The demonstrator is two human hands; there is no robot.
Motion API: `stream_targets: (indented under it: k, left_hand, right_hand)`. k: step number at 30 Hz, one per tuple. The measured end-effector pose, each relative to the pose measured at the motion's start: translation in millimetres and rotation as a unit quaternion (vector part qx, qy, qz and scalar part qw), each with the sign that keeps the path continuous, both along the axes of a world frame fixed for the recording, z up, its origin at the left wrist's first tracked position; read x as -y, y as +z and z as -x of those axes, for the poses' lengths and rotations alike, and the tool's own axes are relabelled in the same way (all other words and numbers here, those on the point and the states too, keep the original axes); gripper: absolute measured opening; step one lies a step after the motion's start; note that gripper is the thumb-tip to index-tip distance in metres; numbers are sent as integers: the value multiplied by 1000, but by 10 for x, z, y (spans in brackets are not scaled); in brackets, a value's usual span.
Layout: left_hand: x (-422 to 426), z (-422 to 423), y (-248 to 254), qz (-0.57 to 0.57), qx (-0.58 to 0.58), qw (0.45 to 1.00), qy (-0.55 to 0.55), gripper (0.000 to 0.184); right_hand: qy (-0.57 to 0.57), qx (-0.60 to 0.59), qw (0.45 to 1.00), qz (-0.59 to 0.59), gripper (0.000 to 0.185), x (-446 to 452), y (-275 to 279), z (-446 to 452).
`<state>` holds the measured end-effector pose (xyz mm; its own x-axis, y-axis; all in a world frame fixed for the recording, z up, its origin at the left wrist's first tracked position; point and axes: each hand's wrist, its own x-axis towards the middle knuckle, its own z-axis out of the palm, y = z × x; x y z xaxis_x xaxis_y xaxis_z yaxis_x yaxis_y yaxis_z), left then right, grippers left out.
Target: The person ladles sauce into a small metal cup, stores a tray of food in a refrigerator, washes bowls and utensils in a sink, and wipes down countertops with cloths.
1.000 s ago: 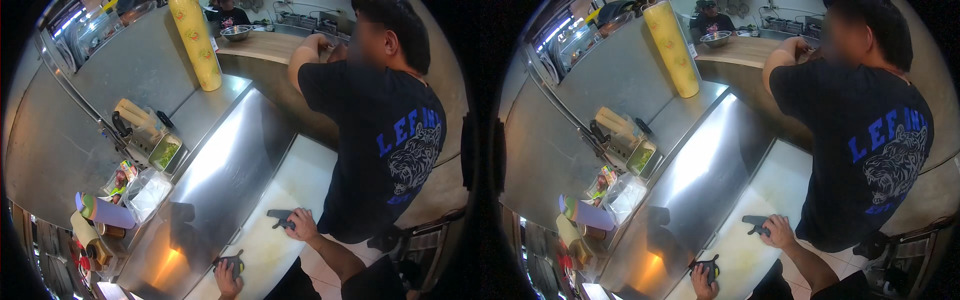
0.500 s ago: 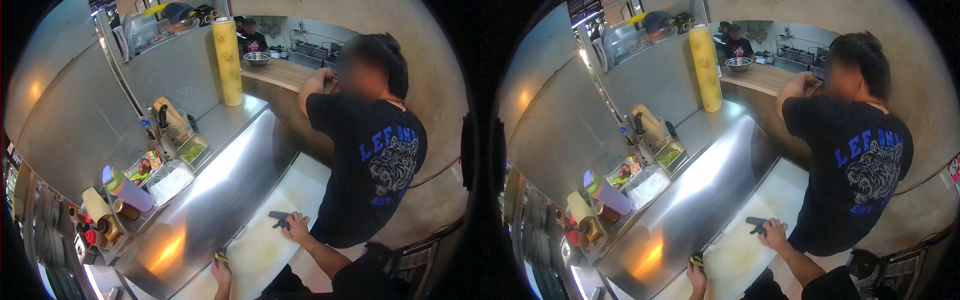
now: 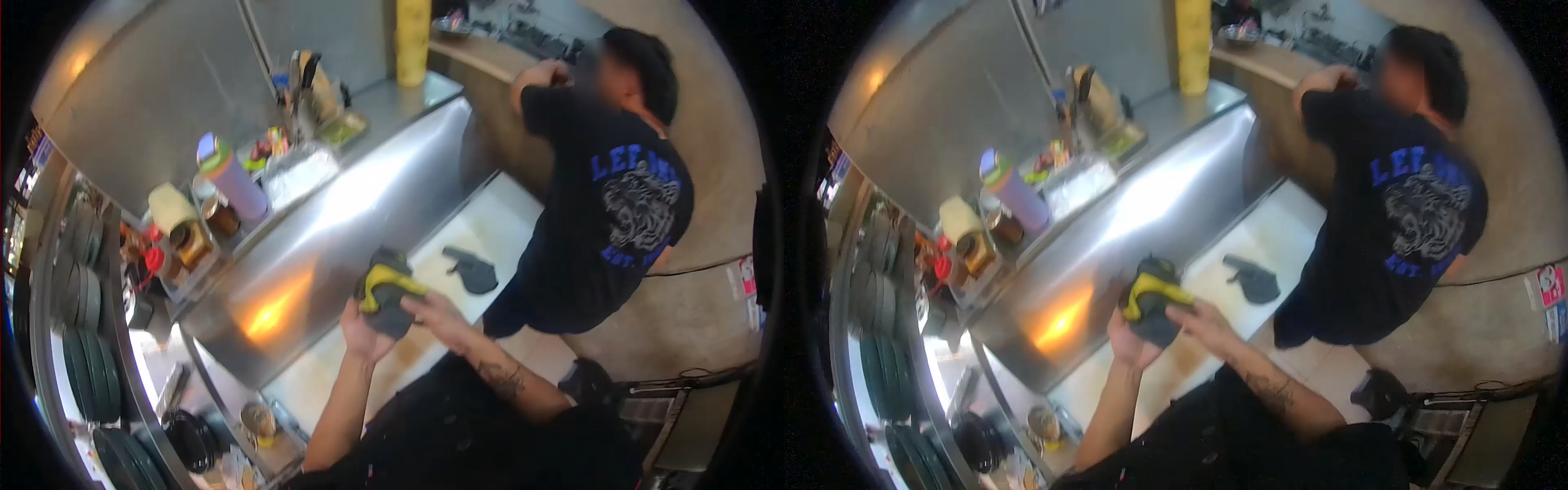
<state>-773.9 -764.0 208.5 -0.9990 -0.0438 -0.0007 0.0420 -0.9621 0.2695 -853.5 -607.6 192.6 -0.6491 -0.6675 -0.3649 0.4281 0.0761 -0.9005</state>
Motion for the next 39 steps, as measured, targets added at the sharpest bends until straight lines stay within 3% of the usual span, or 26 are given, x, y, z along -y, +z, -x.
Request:
stream_targets:
  k: [1,3,5,6,8,10,12,14,15,17,19,21,23,24,25,27,28,30,31,33,34,37,39]
  left_hand:
    - [-7,-47,-42,25,47,998,42,64]
    - [17,-144,-212,64,32,997,23,64]
    - [-6,-208,-436,98,161,982,20,65]
    - [10,-262,-545,106,153,982,15,65]
    - [17,-352,-793,97,189,975,-68,61]
    - [-5,-381,-1086,246,209,939,-122,51]
    - [-81,-291,-1129,295,216,921,-137,48]
    - [-168,-222,-1075,303,380,870,-85,45]
    - [-226,-167,-973,303,382,869,-85,45]
    - [-304,23,-788,346,376,859,22,42]
    - [-273,201,-871,364,362,857,46,42]
    - [-233,354,-936,384,339,855,73,41]
    - [-200,420,-1054,354,334,871,59,40]
    - [-227,415,-1157,422,333,842,56,33]
    - [-234,386,-1256,425,327,842,57,33]
    - [-169,341,-1414,453,374,809,9,27]
    - [-87,334,-1524,456,372,808,13,27]
    - [33,348,-1670,511,372,765,-124,59]
    - [26,366,-1695,509,373,765,-125,59]
    - [-71,443,-1386,420,380,823,50,23]
    - [-90,524,-1291,420,356,830,86,20]
    - [-126,747,-1013,478,293,814,152,20]
    - [-164,766,-925,503,299,793,167,18]
  right_hand:
    - [-1,-15,1000,13,47,-11,-65,-20]
    - [-24,-96,993,69,45,-54,-51,-47]
    - [-63,-9,994,89,42,-138,-57,-55]
    - [-90,40,992,81,39,-167,-46,-72]
    - [-107,-77,991,23,34,-209,-334,-75]
    - [-89,-104,988,-71,31,-285,-299,-40]
    - [-114,-116,982,-100,32,-294,-855,35]
    - [-138,-140,974,-110,33,-279,-1037,150]
    - [-174,-132,970,-108,34,-270,-1055,201]
    - [-207,-125,965,-106,35,-254,-1008,360]
    - [-230,-89,968,-38,39,-242,-755,532]
    - [-234,-122,963,-45,44,-232,-591,661]
    - [-187,-167,958,-138,52,-236,-657,712]
    - [-136,-18,990,-10,61,-299,-993,753]
    - [-128,55,988,-60,67,-360,-1185,728]
    - [-141,41,981,-128,67,-382,-1468,659]
    - [-140,57,983,-101,68,-384,-1474,680]
    - [-132,65,986,-75,62,-426,-1216,700]
    - [-131,67,986,-77,62,-397,-1203,801]
    - [-121,-71,986,-86,52,-336,-1238,914]
    - [-150,-75,985,-47,43,-282,-1132,972]
    - [-182,-98,975,81,40,-207,-814,1131]
    - [-170,-107,978,52,39,-257,-800,1122]
